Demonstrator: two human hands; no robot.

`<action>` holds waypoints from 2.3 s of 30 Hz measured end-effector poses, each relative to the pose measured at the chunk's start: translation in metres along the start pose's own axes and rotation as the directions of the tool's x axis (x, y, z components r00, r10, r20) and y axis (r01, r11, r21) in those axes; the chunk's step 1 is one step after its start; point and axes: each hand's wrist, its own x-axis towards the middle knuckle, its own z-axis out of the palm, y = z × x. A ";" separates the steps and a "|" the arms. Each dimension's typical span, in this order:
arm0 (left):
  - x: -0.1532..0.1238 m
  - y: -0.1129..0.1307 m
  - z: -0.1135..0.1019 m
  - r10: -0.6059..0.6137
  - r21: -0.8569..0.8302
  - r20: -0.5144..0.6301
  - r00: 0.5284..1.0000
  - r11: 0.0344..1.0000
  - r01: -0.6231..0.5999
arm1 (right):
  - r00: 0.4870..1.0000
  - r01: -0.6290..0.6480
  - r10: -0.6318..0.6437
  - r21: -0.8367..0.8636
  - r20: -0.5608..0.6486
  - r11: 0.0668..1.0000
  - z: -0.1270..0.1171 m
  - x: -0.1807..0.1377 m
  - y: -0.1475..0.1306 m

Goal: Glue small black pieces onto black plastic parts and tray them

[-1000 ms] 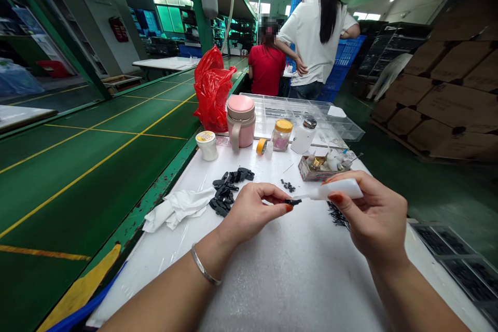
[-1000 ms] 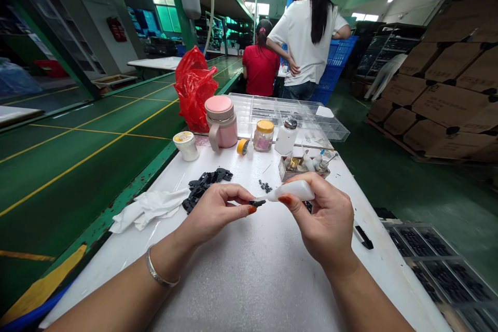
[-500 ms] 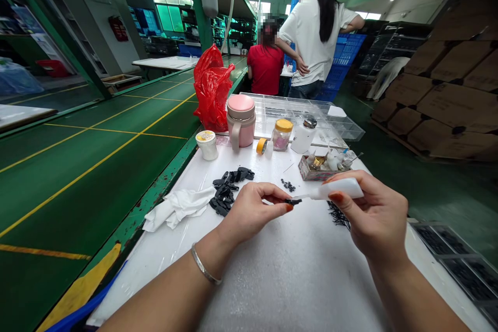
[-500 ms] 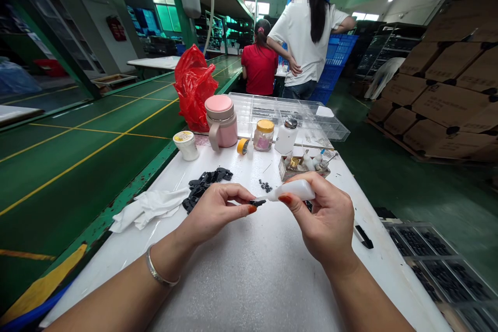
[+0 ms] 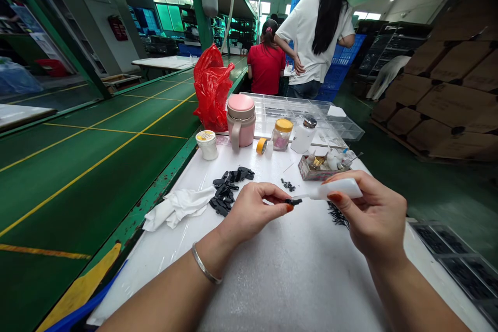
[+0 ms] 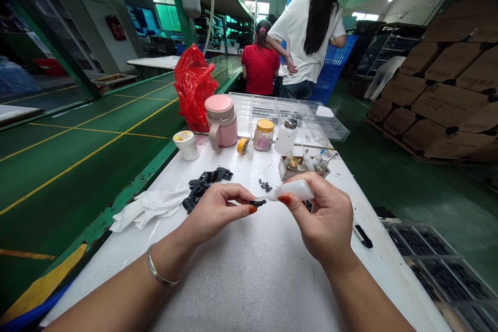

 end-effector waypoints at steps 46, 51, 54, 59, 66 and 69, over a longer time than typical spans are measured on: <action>0.000 -0.005 -0.004 0.140 -0.301 -0.038 0.989 0.942 -0.145 | 0.697 -0.640 0.250 0.427 0.672 0.639 0.034 0.002 0.018; 0.000 -0.007 -0.005 0.162 -0.322 -0.033 0.986 0.933 -0.164 | 0.627 -0.730 0.284 0.420 0.726 0.539 0.034 0.003 0.016; 0.000 -0.006 -0.005 0.161 -0.333 -0.012 0.987 0.930 -0.156 | 0.615 -0.753 0.307 0.426 0.726 0.501 0.035 0.003 0.015; 0.003 -0.007 -0.008 0.077 -0.330 -0.005 0.997 0.941 -0.075 | 0.712 -0.657 0.297 0.454 0.637 0.601 0.035 0.002 0.019; 0.007 -0.011 -0.014 -0.050 -0.409 -0.131 0.990 0.913 -0.008 | 0.854 -0.457 0.248 0.431 0.458 0.778 0.033 0.001 0.020; 0.006 -0.010 -0.013 -0.082 -0.406 -0.139 0.987 0.914 0.019 | 0.877 -0.419 0.243 0.410 0.415 0.810 0.033 0.000 0.018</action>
